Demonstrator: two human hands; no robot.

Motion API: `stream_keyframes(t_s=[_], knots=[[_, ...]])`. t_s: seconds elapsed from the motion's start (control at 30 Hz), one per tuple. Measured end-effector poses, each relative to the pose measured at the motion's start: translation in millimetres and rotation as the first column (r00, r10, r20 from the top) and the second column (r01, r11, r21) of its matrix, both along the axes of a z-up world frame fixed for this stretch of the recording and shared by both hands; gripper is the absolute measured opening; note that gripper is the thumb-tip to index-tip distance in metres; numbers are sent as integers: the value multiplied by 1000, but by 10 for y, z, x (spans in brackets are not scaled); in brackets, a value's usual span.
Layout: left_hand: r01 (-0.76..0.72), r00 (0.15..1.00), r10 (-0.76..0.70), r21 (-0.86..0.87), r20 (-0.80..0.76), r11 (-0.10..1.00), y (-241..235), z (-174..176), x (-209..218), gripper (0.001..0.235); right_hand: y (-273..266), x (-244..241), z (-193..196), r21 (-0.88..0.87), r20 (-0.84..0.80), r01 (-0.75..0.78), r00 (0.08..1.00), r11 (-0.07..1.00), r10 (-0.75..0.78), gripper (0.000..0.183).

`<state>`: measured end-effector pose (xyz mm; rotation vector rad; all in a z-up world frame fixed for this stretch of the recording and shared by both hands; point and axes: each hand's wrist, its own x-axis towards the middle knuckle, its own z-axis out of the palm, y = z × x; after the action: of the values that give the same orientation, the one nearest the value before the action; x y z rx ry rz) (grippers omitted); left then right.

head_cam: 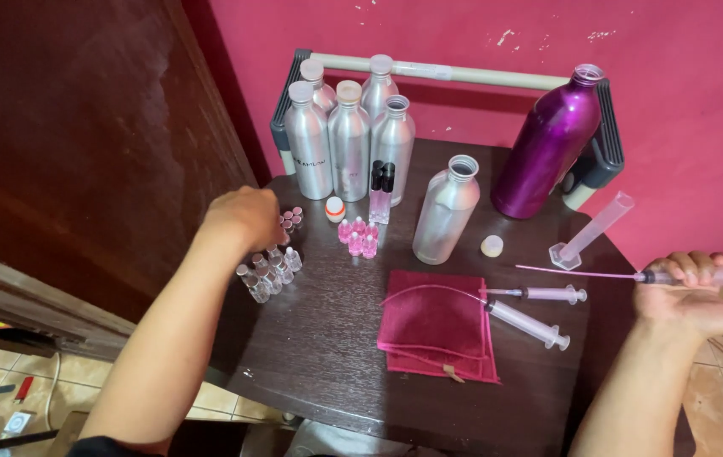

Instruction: Filling small glass vials with liquid from larger aluminum bottles using syringes and capping them on a consultation table.

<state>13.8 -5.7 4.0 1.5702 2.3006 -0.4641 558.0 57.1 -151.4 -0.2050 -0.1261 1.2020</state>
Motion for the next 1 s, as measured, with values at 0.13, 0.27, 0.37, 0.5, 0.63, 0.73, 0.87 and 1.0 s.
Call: stream_keyframes(t_s=[0.13, 0.27, 0.37, 0.5, 0.63, 0.73, 0.87, 1.0], knots=[[89, 992, -89, -10, -88, 996, 88, -259, 7, 34, -2, -8, 0, 14, -11, -8, 1000, 1000, 8, 33], [132, 981, -136, -37, -139, 991, 146, -421, 18, 38, 9, 9, -19, 34, -15, -7, 1000, 999, 7, 34], [163, 970, -168, -43, -177, 986, 179, -522, 13, 31, 5, 44, -38, 53, 7, -46, 999, 998, 46, 32], [173, 964, -180, -51, -194, 984, 197, -605, 22, 42, 33, 78, -65, 43, 14, -35, 999, 998, 34, 32], [173, 957, -188, -87, -220, 981, 209, -642, 49, 60, 30, 73, -56, 25, 16, -19, 1000, 1000, 19, 33], [197, 954, -199, -30, -226, 980, 154, -595, 136, 72, -2, 37, -32, 41, 23, -35, 999, 999, 34, 33], [324, 944, -282, 308, -173, 895, 41, -734, 366, 59, 3, -9, 22, -3, 0, 1, 1000, 1000, -1, 32], [195, 946, -301, 534, 119, 823, -16, -1070, 589, 24, 12, 0, -27, 41, 20, -14, 1000, 999, 14, 34]])
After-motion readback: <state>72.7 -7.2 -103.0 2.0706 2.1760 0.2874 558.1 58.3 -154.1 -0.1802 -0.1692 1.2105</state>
